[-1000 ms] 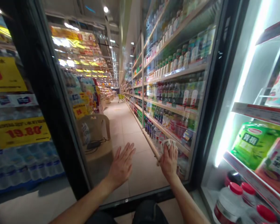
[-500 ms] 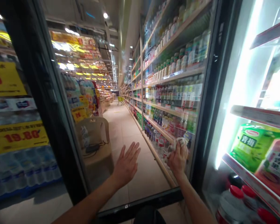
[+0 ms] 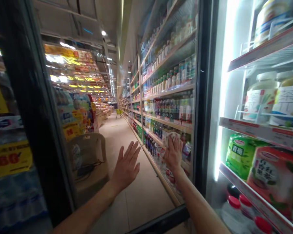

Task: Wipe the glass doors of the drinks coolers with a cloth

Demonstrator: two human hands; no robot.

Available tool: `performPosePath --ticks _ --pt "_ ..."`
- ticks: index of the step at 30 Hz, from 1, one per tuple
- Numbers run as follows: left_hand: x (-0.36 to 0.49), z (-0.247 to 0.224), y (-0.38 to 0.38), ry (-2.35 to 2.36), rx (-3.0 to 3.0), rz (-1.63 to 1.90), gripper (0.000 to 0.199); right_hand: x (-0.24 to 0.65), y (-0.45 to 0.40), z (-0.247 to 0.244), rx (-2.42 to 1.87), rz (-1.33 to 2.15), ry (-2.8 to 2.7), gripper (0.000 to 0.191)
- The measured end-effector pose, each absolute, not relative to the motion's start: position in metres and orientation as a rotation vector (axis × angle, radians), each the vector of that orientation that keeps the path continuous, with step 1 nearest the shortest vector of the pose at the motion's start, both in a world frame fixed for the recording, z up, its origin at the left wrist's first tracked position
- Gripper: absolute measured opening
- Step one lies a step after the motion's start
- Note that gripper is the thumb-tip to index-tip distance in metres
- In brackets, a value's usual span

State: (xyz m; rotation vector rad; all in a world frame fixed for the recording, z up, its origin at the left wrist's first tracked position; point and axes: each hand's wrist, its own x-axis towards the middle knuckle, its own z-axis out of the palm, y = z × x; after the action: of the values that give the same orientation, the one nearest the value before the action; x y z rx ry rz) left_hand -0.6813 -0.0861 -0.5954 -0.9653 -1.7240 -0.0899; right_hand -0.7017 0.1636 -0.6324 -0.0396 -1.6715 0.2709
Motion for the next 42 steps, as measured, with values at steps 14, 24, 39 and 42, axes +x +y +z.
performPosePath --ticks 14,24,39,42 --pt "-0.698 -0.541 -0.084 -1.633 -0.913 -0.142 0.064 -0.712 0.173 -0.561 0.016 0.240 -1.596 0.049" --pt "-0.705 -0.505 -0.094 -1.579 -0.816 -0.149 0.062 -0.715 0.174 -0.515 -0.220 0.384 -1.489 0.051" --pt "-0.700 -0.455 -0.134 -1.606 -0.614 -0.121 0.055 -0.712 0.089 -0.441 0.280 -0.046 -1.613 0.049" --pt "-0.700 -0.451 -0.148 -1.604 -0.570 -0.119 0.056 -0.712 0.072 -0.430 0.373 -0.126 -1.613 0.049"
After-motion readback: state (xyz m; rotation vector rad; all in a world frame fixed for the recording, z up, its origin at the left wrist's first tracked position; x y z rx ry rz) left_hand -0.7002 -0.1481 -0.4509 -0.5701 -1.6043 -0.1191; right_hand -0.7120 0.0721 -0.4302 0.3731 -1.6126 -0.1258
